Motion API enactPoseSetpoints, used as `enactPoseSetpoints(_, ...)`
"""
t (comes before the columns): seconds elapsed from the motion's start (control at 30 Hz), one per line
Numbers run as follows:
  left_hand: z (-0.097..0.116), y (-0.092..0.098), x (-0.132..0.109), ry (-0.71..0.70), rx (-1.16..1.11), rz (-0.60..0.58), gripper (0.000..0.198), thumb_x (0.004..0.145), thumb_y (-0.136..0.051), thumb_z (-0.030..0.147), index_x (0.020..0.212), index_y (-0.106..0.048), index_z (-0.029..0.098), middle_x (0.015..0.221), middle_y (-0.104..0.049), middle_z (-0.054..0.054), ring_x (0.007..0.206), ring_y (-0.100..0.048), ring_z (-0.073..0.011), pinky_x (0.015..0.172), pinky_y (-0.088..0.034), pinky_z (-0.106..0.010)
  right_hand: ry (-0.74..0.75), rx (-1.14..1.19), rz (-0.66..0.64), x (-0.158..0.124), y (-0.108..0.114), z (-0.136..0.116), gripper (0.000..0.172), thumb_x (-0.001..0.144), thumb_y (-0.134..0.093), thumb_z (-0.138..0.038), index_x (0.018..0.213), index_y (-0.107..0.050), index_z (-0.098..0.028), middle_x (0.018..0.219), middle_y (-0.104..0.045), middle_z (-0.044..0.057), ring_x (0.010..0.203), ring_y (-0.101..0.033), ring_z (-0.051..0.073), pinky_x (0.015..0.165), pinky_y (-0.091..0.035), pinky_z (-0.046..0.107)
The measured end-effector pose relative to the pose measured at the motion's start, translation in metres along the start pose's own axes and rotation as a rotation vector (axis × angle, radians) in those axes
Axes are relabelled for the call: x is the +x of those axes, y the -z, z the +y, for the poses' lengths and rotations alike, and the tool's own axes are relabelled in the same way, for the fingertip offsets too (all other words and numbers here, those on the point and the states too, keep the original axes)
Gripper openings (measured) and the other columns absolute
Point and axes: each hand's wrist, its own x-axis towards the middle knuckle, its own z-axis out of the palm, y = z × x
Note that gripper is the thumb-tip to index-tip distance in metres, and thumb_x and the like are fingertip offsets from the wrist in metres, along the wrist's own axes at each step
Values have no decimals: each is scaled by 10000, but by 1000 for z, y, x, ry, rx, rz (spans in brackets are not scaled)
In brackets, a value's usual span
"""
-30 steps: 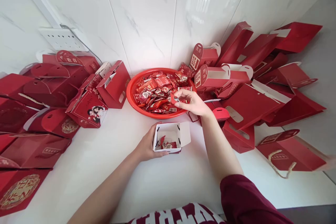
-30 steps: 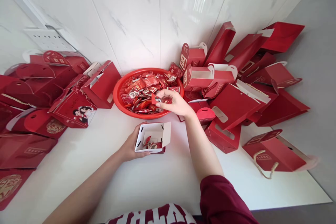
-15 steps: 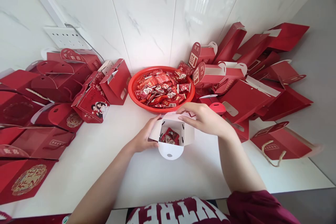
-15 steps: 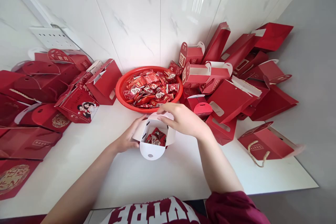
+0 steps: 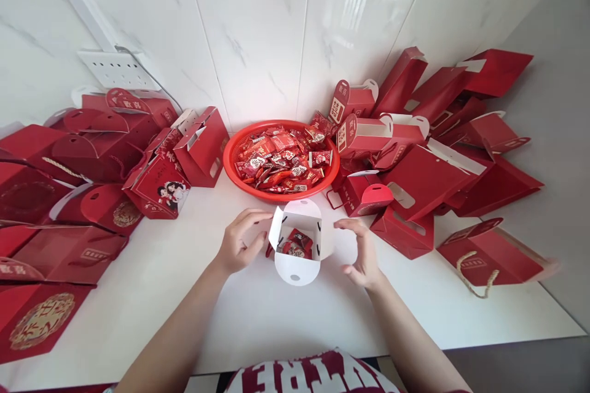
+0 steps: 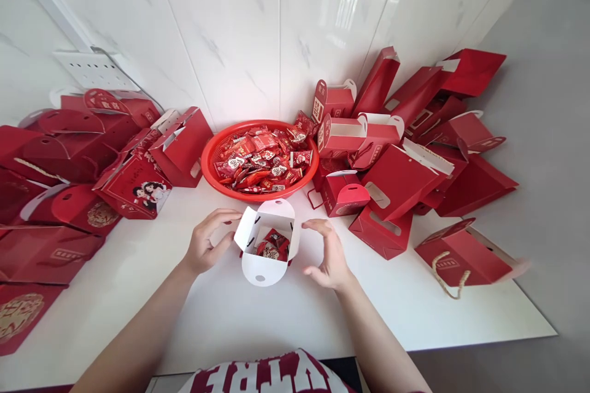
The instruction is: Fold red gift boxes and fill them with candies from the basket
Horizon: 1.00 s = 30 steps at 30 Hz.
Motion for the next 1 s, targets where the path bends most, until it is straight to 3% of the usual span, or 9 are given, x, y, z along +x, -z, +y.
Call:
enactPoseSetpoints(0.1, 8, -7, -1, -129, 18, -103, 457, 905, -522, 235, 1360, -554, 208, 1347, -585, -122, 1249, -535, -286, 1046, -453, -468, 37, -69, -307, 8, -3, -3, 959, 765, -491, -840, 1461, -334, -198, 1360, -528, 189, 1264, -492, 380, 1053, -385, 596)
enactPoseSetpoints(0.2, 7, -15, -4, -187, 112, -222, 442, 921, -531, 233, 1362, -559, 220, 1362, -595, -100, 1306, -493, -289, 1087, -425, -477, 27, -126, -430, 13, -9, -9, 1050, 693, -601, -833, 1479, -318, -198, 1384, -536, 178, 1326, -447, 380, 1138, -290, 603)
enactPoseSetpoints(0.33, 0, -21, -6, -196, 122, -227, 354, 979, -438, 286, 1273, -619, 205, 1330, -609, -101, 1307, -475, -286, 1071, -432, -472, -83, -7, -334, 13, -19, -15, 832, 817, -537, -760, 1441, -375, -233, 1181, -648, 124, 1207, -531, 324, 1057, -400, 545)
enactPoseSetpoints(0.43, 0, -22, -7, -201, 87, -231, 458, 1004, -326, 439, 1227, -637, 187, 1303, -607, -125, 1278, -481, -312, 1050, -434, -500, -110, 84, -309, 12, -22, -17, 668, 907, -480, -678, 1411, -416, -244, 1042, -664, 87, 1068, -583, 284, 1020, -425, 536)
enactPoseSetpoints(0.6, 5, -28, -8, -146, 149, -172, 396, 914, -558, 284, 1302, -525, 214, 1197, -641, -101, 1225, -512, -288, 1029, -461, -464, -200, 61, -193, 10, -28, -21, 365, 992, -495, -289, 1354, -452, -276, 1017, -658, 67, 1085, -590, 239, 997, -473, 485)
enactPoseSetpoints(0.7, 6, -32, -10, -86, 129, -140, 454, 891, -542, 195, 1339, -473, 228, 1236, -597, -110, 1230, -507, -282, 1025, -469, -468, -318, 78, -55, 8, -35, -22, 530, 942, -569, -298, 1434, -375, -268, 1445, -448, 145, 1372, -412, 283, 1076, -435, 507)
enactPoseSetpoints(0.77, 5, -33, -11, -53, 98, -137, 491, 895, -515, 189, 1379, -436, 224, 1298, -541, -129, 1249, -494, -285, 1040, -461, -480, -409, 153, -47, 6, -38, -21, 709, 931, -585, -337, 1531, -212, -273, 1570, -292, 149, 1445, -322, 292, 1111, -408, 512)
enactPoseSetpoints(0.87, 3, -34, -11, -28, 55, -152, 543, 907, -476, 205, 1441, -373, 213, 1406, -439, -151, 1322, -435, -300, 1094, -419, -502, -459, 246, -143, 4, -38, -21, 809, 935, -584, -345, 1569, -87, -273, 1537, -376, 148, 1391, -421, 273, 1130, -388, 514)
enactPoseSetpoints(1.0, -1, -34, -12, -36, 14, -166, 570, 932, -417, 223, 1491, -303, 206, 1464, -377, -164, 1376, -378, -315, 1132, -377, -525, -310, 195, -189, 4, -32, -25, 797, 906, -638, -316, 1557, -181, -270, 1498, -447, 141, 1372, -446, 275, 1141, -374, 515)
